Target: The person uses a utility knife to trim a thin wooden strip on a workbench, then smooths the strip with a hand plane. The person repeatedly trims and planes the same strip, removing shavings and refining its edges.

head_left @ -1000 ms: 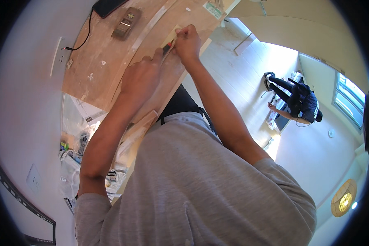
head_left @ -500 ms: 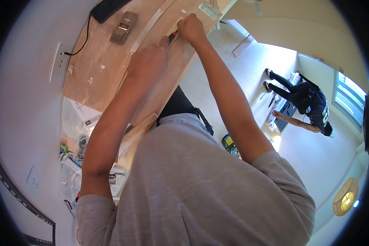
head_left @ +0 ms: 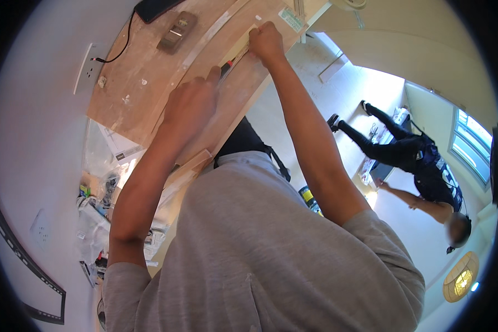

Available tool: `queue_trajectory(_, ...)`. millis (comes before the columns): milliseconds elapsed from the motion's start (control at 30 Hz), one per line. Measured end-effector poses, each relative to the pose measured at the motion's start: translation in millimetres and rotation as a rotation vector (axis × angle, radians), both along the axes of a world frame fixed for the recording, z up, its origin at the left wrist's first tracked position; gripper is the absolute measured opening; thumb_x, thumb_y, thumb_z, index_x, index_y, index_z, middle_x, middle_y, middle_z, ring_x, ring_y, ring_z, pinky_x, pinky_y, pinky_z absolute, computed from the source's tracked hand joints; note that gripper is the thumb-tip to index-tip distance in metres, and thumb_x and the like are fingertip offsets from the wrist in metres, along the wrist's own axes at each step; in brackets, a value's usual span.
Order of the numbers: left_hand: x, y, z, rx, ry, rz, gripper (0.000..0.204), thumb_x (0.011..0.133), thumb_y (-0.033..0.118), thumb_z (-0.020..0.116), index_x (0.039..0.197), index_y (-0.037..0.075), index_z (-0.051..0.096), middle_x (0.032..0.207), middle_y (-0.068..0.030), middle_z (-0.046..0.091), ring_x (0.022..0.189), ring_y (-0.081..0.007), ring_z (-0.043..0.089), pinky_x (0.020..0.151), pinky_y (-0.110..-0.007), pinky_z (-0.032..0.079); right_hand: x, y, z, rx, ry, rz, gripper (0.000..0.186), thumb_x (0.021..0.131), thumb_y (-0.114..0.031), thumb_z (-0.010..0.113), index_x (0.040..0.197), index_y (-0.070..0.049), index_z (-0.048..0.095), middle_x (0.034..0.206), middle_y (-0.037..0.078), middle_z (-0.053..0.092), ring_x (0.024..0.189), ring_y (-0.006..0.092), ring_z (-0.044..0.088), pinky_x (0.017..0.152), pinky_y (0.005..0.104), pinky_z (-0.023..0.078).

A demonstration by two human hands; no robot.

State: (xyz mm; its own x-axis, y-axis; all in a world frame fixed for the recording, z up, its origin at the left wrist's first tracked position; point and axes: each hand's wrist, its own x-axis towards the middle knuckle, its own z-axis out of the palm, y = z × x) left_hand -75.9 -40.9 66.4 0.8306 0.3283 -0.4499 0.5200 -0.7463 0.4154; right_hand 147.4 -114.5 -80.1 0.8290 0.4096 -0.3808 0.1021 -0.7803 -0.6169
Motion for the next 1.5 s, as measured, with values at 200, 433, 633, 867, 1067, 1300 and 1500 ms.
queue_trajectory(200,10,2,7,-0.075,0.024,0.096,0.045,0.099,0.017,0.061,0.141,0.004,0.06,0.098,-0.0275,0.072,0.093,-0.0425,0.072,0.084,-0.052,0.056,-5,-12,-5,0.263,0.004,-0.004,0.034,0.103,-0.031,0.065,0.1,0.001,0.056,0.075,0.014,0.068,0.053,0.0184,0.066,0.047,0.0342,0.053)
queue_trajectory(433,5,3,3,-0.085,-0.142,0.183,0.042,0.101,0.018,0.058,0.141,0.004,0.06,0.101,-0.0263,0.072,0.093,-0.0433,0.071,0.083,-0.053,0.055,-16,-14,34,0.3,0.342,-0.13,0.035,0.106,-0.037,0.063,0.11,-0.003,0.054,0.072,0.01,0.065,0.05,0.0165,0.062,0.046,0.0304,0.05)
queue_trajectory(633,23,2,-24,-0.08,-0.205,0.166,0.037,0.101,0.02,0.057,0.134,0.004,0.059,0.099,-0.0239,0.071,0.094,-0.0425,0.071,0.082,-0.054,0.056,-16,-16,44,0.347,0.42,-0.12,0.031,0.106,-0.029,0.062,0.111,0.0,0.052,0.075,0.011,0.065,0.052,0.0182,0.064,0.046,0.0312,0.051)
queue_trajectory(867,34,14,-21,-0.116,-0.129,0.091,0.043,0.1,0.018,0.058,0.141,0.004,0.058,0.1,-0.0256,0.071,0.093,-0.0426,0.071,0.083,-0.053,0.055,-15,-19,40,0.373,0.465,-0.112,0.029,0.104,-0.022,0.066,0.115,0.0,0.05,0.078,0.011,0.065,0.054,0.0187,0.065,0.047,0.0318,0.052)
queue_trajectory(1067,35,11,-12,-0.054,-0.03,0.058,0.042,0.101,0.018,0.058,0.141,0.006,0.058,0.098,-0.0243,0.073,0.095,-0.0408,0.072,0.082,-0.052,0.055,-23,-9,40,0.348,0.427,-0.216,0.025,0.102,-0.018,0.065,0.115,-0.001,0.05,0.077,0.008,0.063,0.051,0.0176,0.061,0.046,0.0321,0.049)
queue_trajectory(1300,-10,8,5,-0.092,0.101,0.09,0.043,0.103,0.022,0.058,0.144,0.01,0.057,0.102,-0.0222,0.073,0.094,-0.0397,0.072,0.082,-0.052,0.056,-31,-6,40,0.33,0.372,-0.279,0.024,0.103,-0.018,0.065,0.114,-0.002,0.051,0.076,0.008,0.062,0.05,0.0163,0.059,0.045,0.0322,0.046)
queue_trajectory(1500,-17,2,-4,-0.06,0.022,0.12,0.043,0.103,0.022,0.058,0.143,0.009,0.057,0.101,-0.0234,0.072,0.093,-0.0404,0.072,0.081,-0.052,0.056,-43,-25,35,0.4,0.295,-0.06,0.048,0.101,-0.021,0.069,0.135,0.001,0.043,0.079,0.009,0.063,0.054,0.0157,0.06,0.047,0.0301,0.048)
